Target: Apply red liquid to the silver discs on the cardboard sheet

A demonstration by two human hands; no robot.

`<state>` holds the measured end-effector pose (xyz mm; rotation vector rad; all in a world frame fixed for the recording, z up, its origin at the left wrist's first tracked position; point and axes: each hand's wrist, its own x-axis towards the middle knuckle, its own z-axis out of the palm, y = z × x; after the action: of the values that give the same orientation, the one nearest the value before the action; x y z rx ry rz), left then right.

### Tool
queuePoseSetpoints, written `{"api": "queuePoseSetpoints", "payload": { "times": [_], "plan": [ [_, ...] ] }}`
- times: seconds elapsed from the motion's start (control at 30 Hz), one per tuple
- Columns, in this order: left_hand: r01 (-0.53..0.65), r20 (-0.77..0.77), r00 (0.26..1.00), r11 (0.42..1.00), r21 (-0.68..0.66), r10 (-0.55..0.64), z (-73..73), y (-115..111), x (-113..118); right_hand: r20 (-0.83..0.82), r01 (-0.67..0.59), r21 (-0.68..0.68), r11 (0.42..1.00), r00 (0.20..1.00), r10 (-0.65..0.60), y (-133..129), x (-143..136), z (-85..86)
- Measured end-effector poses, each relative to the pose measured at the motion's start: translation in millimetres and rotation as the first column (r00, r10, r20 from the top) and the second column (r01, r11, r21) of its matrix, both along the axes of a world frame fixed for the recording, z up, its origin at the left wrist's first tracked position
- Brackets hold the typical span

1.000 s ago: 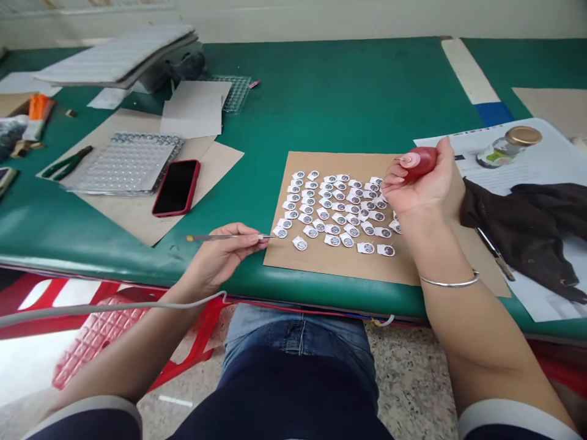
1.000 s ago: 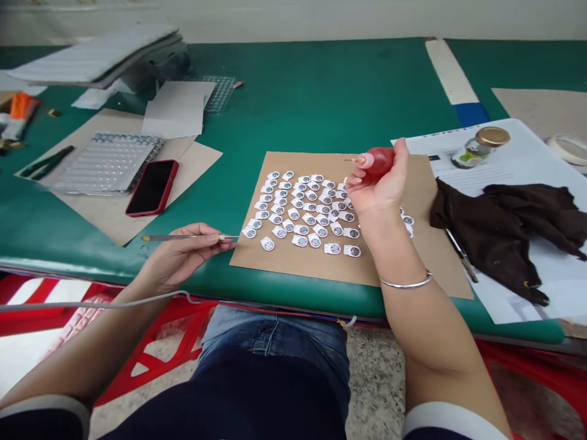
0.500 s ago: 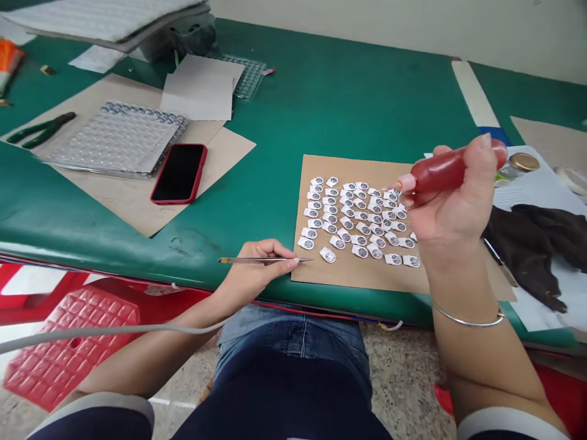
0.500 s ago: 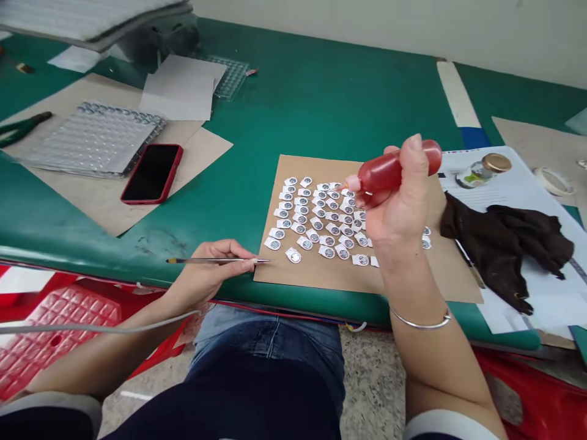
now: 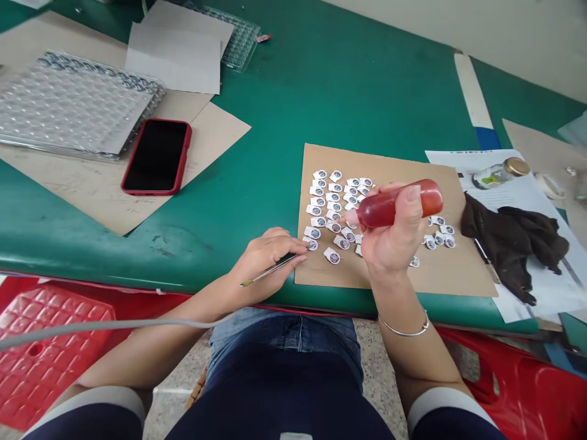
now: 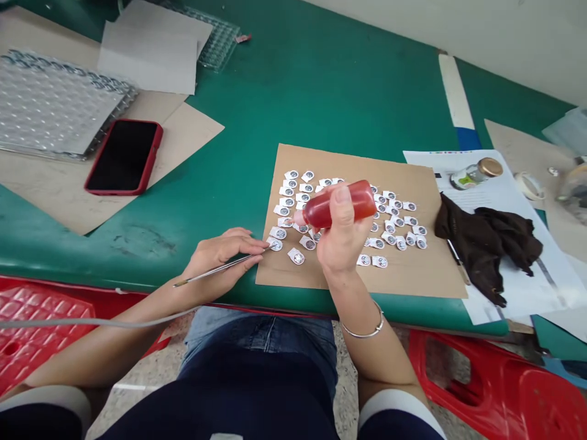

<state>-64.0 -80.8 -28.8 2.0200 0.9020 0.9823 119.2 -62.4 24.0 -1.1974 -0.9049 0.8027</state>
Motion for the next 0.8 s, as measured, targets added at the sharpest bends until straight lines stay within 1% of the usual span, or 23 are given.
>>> {"api": "queuePoseSetpoints", "payload": {
  "times": [0.13,0.23,0.33,0.47,0.57,0.63,0.7,0.8],
  "plan": [
    [0.025,-0.003,1.0,0.999,0.03,-0.025,-6.3,0,-1,-0.015,0.015,-0.016,1.0,1.0,-0.015,1,2,-7.0],
    [0.029,-0.038,0.999,0.997,0.067,-0.026,-5.6,1,-1,-0.009,0.007,-0.032,0.999,1.0,-0.008,1,3,-8.2],
    [0.028,-0.059,0.998,0.994,0.106,-0.022,-4.2,0,0,-0.042,-0.006,-0.029,1.0,0.999,0.005,1,3,-8.3],
    [0.03,-0.029,0.999,0.995,0.091,-0.028,-4.4,0,0,-0.079,-0.03,-0.008,1.0,0.996,0.029,1,2,-9.0],
    [0.039,-0.008,0.999,0.996,0.078,-0.038,-4.0,0,0,-0.039,-0.025,-0.014,1.0,0.999,0.025,0,0,-10.0],
    [0.041,-0.023,0.999,0.994,0.101,-0.039,-4.1,0,0,-0.008,-0.026,-0.018,1.0,1.0,0.026,0,0,-10.5],
    [0.041,-0.039,0.999,0.988,0.146,-0.036,-6.5,-1,1,-0.004,-0.041,-0.009,0.999,0.999,0.041,0,-1,-11.0],
    [0.039,-0.06,0.998,0.979,0.198,-0.028,-15.2,-3,2,0.008,-0.068,-0.009,0.998,0.998,0.068,-1,-1,-12.3]
  ]
}}
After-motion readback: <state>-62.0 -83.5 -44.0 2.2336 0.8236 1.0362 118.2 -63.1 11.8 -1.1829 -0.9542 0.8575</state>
